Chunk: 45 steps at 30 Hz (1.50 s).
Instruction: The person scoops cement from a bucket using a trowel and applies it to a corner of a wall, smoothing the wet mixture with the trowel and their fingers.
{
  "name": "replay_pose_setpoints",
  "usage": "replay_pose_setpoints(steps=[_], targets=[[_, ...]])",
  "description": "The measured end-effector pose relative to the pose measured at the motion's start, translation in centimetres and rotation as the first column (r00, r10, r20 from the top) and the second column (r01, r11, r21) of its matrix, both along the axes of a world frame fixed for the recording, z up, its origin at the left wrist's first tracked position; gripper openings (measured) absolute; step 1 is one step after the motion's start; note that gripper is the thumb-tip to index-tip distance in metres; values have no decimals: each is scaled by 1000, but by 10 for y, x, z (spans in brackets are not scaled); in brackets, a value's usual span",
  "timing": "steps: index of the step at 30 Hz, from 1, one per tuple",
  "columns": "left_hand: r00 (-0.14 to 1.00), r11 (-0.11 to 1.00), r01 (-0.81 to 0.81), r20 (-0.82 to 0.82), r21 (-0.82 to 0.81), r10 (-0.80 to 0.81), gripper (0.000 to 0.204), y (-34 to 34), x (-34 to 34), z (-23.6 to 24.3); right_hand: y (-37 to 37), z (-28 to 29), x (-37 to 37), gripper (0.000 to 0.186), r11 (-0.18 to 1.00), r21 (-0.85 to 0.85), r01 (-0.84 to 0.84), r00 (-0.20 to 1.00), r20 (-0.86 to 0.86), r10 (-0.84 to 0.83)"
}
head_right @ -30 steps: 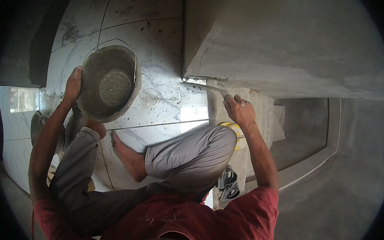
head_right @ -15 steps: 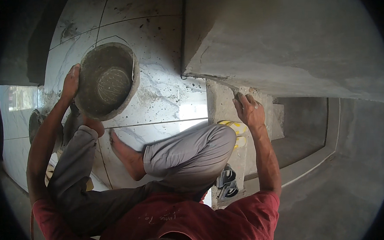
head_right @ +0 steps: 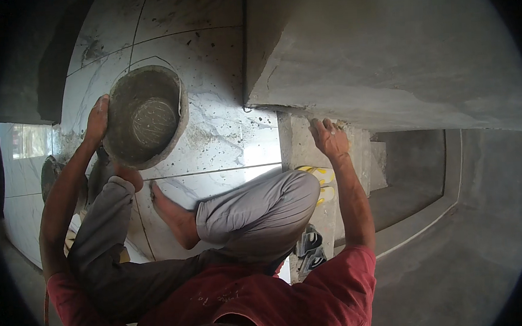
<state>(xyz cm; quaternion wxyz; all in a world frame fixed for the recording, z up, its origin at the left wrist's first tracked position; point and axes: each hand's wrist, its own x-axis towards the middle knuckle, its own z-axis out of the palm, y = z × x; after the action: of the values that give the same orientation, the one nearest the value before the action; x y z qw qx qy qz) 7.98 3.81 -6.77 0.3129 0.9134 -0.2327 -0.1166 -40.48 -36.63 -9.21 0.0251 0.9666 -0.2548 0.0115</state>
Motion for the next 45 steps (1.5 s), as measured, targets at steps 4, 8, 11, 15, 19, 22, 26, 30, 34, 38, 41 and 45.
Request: replay_pose_setpoints(steps=[4,8,11,15,19,22,26,30,34,38,41,45], targets=[[1000,1000,-10,13,-18,10,57,-6,-6,5,4,14,-4,23,1000,-24,8,1000,27,-7],[991,1000,19,-133,-25,-22,57,-11,-13,25,7,40,-10,23,1000,-4,26,999,43,-26],[998,1000,8,-55,-30,-9,52,-6,-8,13,5,54,-11,24,1000,-7,-13,1000,29,13],[997,999,44,-65,-11,-44,52,-9,-7,17,13,63,-20,24,1000,27,7,996,89,-9],[995,999,35,-97,5,-34,54,-5,-2,12,16,41,-20,23,998,32,-51,996,77,48],[1000,1000,-2,2,-1,2,57,1,7,-4,12,10,-16,22,998,54,-13,1000,29,12],[993,999,45,-107,7,-44,62,-8,-3,17,-6,4,-5,23,997,68,42,999,-24,-40],[999,1000,24,-38,-13,-24,58,0,0,5,-17,34,1,26,996,66,60,992,-112,-52],[999,999,31,11,-17,-30,55,-6,-5,11,3,68,-20,23,1000,14,21,999,42,-21],[993,999,40,-115,-20,-43,55,-7,-7,21,15,55,-35,21,999,32,14,992,126,-18],[998,1000,15,-64,-22,-16,55,-1,-1,4,16,27,-28,20,999,45,-9,992,127,3],[996,998,50,-71,-28,-52,57,-12,-8,15,13,5,-9,21,1000,20,2,997,76,-4]])
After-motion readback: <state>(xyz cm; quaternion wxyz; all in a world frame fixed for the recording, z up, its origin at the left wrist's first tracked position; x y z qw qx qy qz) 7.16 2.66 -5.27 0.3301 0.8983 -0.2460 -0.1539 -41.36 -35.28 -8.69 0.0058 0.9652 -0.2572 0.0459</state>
